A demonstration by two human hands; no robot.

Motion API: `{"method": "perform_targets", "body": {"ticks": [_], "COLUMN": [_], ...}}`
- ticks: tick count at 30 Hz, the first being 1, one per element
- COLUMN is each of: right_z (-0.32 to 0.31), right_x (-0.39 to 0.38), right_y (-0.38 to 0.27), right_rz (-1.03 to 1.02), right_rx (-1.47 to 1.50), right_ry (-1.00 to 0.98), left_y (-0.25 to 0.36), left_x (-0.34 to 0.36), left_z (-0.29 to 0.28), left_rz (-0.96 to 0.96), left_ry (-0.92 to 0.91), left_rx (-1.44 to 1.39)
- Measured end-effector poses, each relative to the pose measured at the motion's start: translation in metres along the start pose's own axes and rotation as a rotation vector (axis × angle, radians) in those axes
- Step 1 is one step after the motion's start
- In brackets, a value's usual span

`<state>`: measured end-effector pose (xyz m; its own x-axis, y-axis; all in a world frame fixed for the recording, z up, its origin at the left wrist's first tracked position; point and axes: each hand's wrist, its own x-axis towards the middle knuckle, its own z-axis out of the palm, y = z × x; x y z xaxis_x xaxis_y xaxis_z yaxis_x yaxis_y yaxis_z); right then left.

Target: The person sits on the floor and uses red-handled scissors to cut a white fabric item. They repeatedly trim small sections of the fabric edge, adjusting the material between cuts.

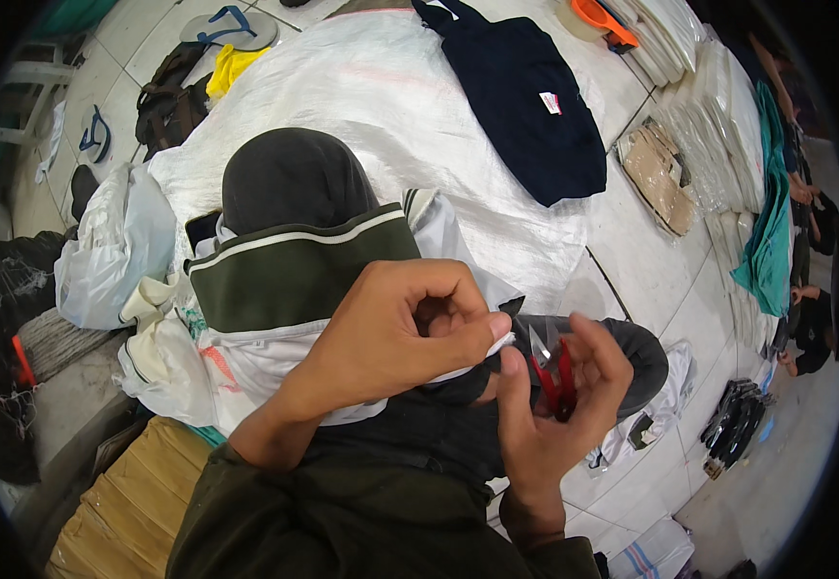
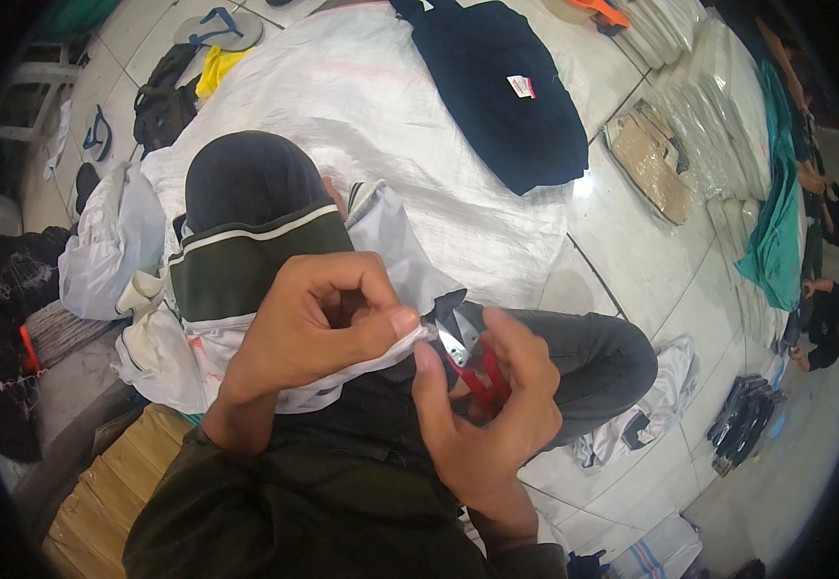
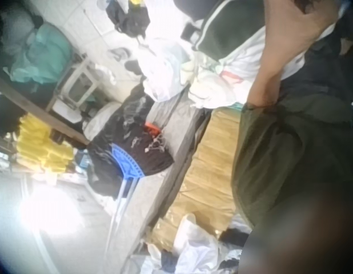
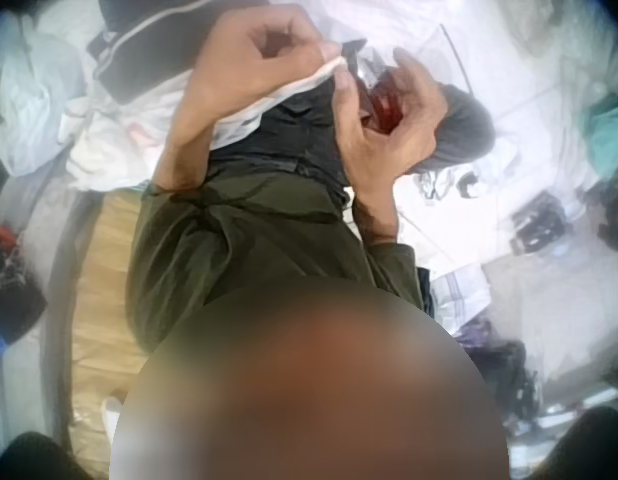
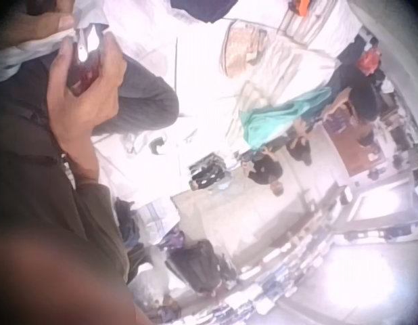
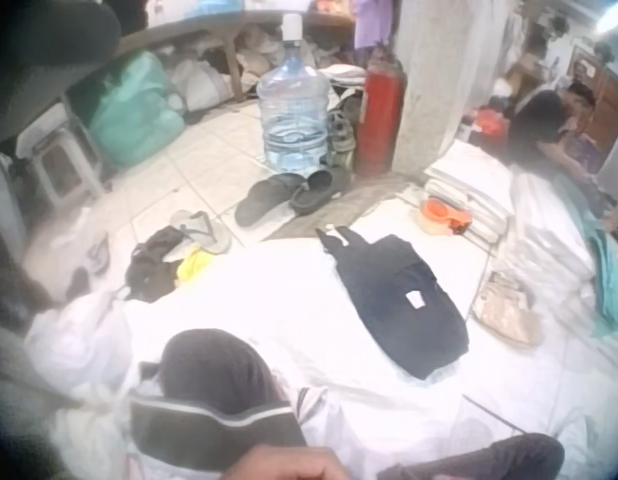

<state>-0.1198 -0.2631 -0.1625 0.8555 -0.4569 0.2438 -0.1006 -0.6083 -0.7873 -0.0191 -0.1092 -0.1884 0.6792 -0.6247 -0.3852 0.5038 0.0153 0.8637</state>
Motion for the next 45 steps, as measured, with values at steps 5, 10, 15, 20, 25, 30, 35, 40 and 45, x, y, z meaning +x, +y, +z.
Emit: {"method": "perform_targets", "body": {"ticks": [5, 10, 15, 20, 25, 30, 35, 40, 45], "right_z": [-0.016, -0.015, -0.017, -0.017, -0.016, -0.016, -0.016, -0.014, -0.016], "right_x": [-0.005, -0.006, -0.006, -0.006, -0.006, -0.005, -0.005, -0.003, -0.003], "right_y": [-0.005, -0.002, -0.005, -0.009, -0.011, -0.010, -0.009, -0.008, -0.009], "right_rz": [-0.172, -0.212, -0.221, -0.207, -0.208, -0.212, -0.215, -0.242, -0.170], "right_rx": [-0.206, -0.237, -0.253, -0.244, -0.290, -0.279, -0.272, -0.270, -0.189], "right_ry": [-0.165, -0.178, -0.175, -0.170, -0.183, -0.184, -0.184, -0.177, -0.195], "left_y": [0.000, 0.000, -0.002, -0.002, -0.002, -0.003, -0.003, -0.002, -0.002], "left_x": [0.002, 0.000, 0.001, 0.000, -0.001, 0.000, -0.001, -0.001, 0.000], "left_z": [0.002, 0.002, 0.003, 0.002, 0.001, 0.002, 0.001, 0.000, 0.000], "left_rz": [-0.001, 0.014, 0.022, 0.030, 0.028, 0.043, 0.047, 0.045, 0.039], "left_ry": [-0.010, -0.007, -0.002, -0.005, -0.005, 0.004, 0.002, -0.005, -0.019], "left_rx": [-0.056, -0.019, -0.015, -0.008, -0.020, 0.006, 0.025, 0.022, 0.000]}}
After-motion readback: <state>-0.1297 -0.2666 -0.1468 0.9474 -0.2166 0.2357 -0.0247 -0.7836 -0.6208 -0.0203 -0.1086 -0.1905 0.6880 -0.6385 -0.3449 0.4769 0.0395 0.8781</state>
